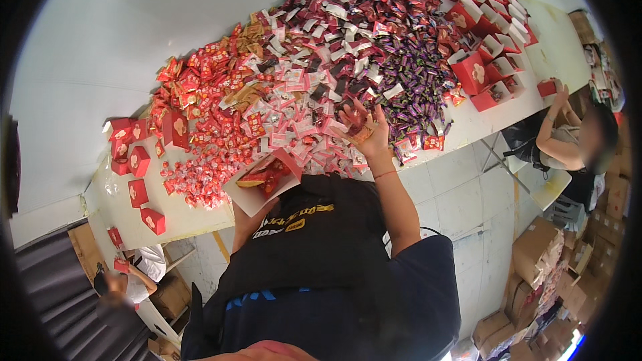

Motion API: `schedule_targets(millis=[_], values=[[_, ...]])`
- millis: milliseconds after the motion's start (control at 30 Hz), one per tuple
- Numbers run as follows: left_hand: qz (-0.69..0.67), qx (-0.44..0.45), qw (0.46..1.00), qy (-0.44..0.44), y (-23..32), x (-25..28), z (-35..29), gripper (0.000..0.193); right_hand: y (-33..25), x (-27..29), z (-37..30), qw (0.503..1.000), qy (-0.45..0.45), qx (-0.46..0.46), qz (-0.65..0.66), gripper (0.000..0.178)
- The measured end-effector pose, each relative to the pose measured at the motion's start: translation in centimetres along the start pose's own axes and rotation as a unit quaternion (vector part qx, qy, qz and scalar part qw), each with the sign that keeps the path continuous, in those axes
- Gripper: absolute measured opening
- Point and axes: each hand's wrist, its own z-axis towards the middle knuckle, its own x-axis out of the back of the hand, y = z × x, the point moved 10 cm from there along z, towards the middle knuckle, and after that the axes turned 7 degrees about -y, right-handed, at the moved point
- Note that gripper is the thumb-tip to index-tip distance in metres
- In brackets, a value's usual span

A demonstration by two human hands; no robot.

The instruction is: The person repeatedly picks small wrapped candies from a large pile on a table and places them into small red boxes. The person handles the candies by hand and arranges them inside the boxes, which are then set aside.

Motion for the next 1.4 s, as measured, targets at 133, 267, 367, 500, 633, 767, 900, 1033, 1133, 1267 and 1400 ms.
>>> schedule_targets(millis=[133,267,367,500,633,767,900,1033,1133,1267,1400], values=[[-0.045,0.019,0.999,0.013,0.0,-0.1,0.3,0.078,-0.7,-1.2,0.7,0.995,-0.094,-0.001,0.024,0.073],[-0.031,0.054,0.998,0.026,-0.2,-0.3,0.3,0.077,-0.8,-3.7,0.5,0.988,-0.154,-0.010,0.010,0.089],[-0.021,0.059,0.998,0.022,-0.5,-0.4,0.3,0.077,-0.8,-4.9,0.1,0.989,-0.143,-0.008,-0.033,0.101],[-0.026,0.061,0.998,0.011,-1.3,-0.6,0.1,0.075,-1.0,-5.5,-0.5,0.986,-0.165,-0.017,-0.018,0.110],[-0.061,0.046,0.997,0.017,-1.0,-0.9,0.4,0.076,-1.4,-5.0,-0.7,0.989,-0.145,-0.003,-0.011,0.113],[-0.036,0.046,0.998,0.018,-1.4,-0.7,0.2,0.075,-1.8,-5.1,-1.2,0.989,-0.149,0.007,-0.018,0.113],[0.004,0.055,0.998,0.004,-2.3,-0.4,-0.2,0.072,-2.2,-4.8,-1.5,0.986,-0.165,0.011,-0.030,0.114],[0.053,0.101,0.993,-0.020,-3.3,-0.4,-0.7,0.069,-3.9,-3.1,-0.7,0.975,-0.165,0.079,-0.126,0.071],[0.057,0.106,0.993,-0.018,-4.2,-0.1,-1.3,0.081,-5.4,-1.5,-0.8,0.986,-0.125,0.090,-0.062,0.047],[0.040,0.104,0.993,-0.026,-4.1,-0.6,-0.6,0.080,-7.1,1.0,-0.2,0.991,-0.099,0.087,-0.007,0.025],[0.040,0.108,0.993,-0.014,-4.4,-0.6,-0.2,0.079,-8.3,1.2,0.0,0.995,-0.065,0.062,-0.033,0.014]])
